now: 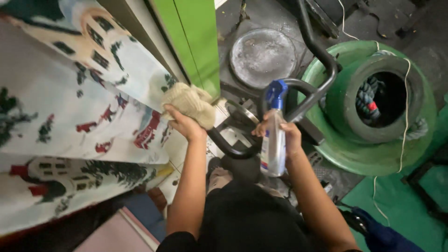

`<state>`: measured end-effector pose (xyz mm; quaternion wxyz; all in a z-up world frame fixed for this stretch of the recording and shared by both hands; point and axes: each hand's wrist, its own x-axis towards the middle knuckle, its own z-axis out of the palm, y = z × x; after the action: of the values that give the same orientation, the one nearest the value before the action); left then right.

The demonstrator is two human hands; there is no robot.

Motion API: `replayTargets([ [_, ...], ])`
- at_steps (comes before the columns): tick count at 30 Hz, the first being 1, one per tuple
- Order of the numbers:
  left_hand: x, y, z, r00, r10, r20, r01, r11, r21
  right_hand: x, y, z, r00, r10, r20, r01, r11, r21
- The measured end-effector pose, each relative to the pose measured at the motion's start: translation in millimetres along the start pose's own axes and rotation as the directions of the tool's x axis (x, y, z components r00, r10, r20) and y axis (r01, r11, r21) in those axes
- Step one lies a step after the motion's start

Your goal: Cleaning and sanitizing gym equipment using a spray bottle and cloth.

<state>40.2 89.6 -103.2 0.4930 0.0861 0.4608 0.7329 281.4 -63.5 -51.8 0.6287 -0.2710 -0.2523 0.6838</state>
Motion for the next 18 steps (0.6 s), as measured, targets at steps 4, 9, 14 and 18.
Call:
replayTargets([
  [4,-8.2,2.1,-23.8,0.952,0.188,-0.243,-0.096,0.932,0.349,-28.2,-5.0,-12.4,0.999,0.031,-0.012,-0.031,0.999,0.018],
  [9,-66.4,64.2,-37.8,0.849,0.527,-0.037,-0.480,0.799,0.363,-88.6,-17.9,-51.4,0.992,0.127,-0.004,-0.127,0.991,0.037],
  [14,-94.0,115.6,-29.5,0.724,0.687,0.058,-0.639,0.636,0.432,-123.8,-29.0,-73.0,0.988,0.149,-0.034,-0.148,0.989,0.028],
  [18,-76.7,78.1,-55.6,0.839,0.474,0.268,-0.501,0.479,0.721,-133.7,-27.4,-64.2,0.994,0.083,-0.065,-0.081,0.996,0.032],
])
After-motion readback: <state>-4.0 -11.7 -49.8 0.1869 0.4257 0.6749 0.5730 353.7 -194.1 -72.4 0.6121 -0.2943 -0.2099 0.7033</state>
